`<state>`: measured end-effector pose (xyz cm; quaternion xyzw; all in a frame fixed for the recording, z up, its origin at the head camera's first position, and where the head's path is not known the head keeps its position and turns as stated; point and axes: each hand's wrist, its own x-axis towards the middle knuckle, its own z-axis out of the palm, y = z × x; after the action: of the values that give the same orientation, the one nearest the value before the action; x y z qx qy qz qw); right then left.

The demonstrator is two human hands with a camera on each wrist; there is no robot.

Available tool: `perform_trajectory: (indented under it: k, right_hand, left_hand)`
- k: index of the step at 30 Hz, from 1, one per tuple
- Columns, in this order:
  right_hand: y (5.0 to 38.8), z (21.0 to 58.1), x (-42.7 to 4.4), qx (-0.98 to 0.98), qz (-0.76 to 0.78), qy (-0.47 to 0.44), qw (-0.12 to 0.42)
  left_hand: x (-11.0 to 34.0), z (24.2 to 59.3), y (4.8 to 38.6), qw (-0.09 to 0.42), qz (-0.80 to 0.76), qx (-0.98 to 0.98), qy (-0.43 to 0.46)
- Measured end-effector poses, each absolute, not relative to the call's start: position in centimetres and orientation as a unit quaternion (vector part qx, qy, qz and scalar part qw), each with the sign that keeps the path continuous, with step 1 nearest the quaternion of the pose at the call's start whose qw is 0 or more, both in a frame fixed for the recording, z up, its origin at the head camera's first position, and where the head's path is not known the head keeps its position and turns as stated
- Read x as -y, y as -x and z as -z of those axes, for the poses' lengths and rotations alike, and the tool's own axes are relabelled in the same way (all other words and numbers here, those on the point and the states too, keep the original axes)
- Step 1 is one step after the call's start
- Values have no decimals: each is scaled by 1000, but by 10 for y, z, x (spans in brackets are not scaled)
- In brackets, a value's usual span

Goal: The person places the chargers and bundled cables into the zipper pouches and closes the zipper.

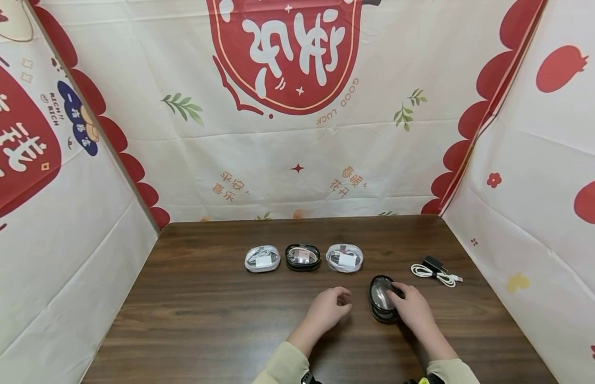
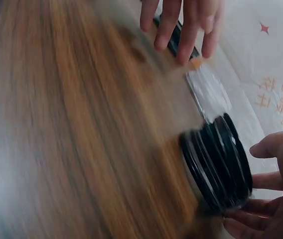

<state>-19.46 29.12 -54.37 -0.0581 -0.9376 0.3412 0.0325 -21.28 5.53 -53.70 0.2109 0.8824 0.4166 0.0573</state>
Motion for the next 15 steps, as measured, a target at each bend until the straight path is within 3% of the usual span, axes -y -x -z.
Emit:
perform_trajectory:
  k: [15]
  right_hand:
    - [188, 538, -247, 923, -381, 58, 12]
  left_hand:
    - [-54, 546, 206, -4, -380, -903, -198]
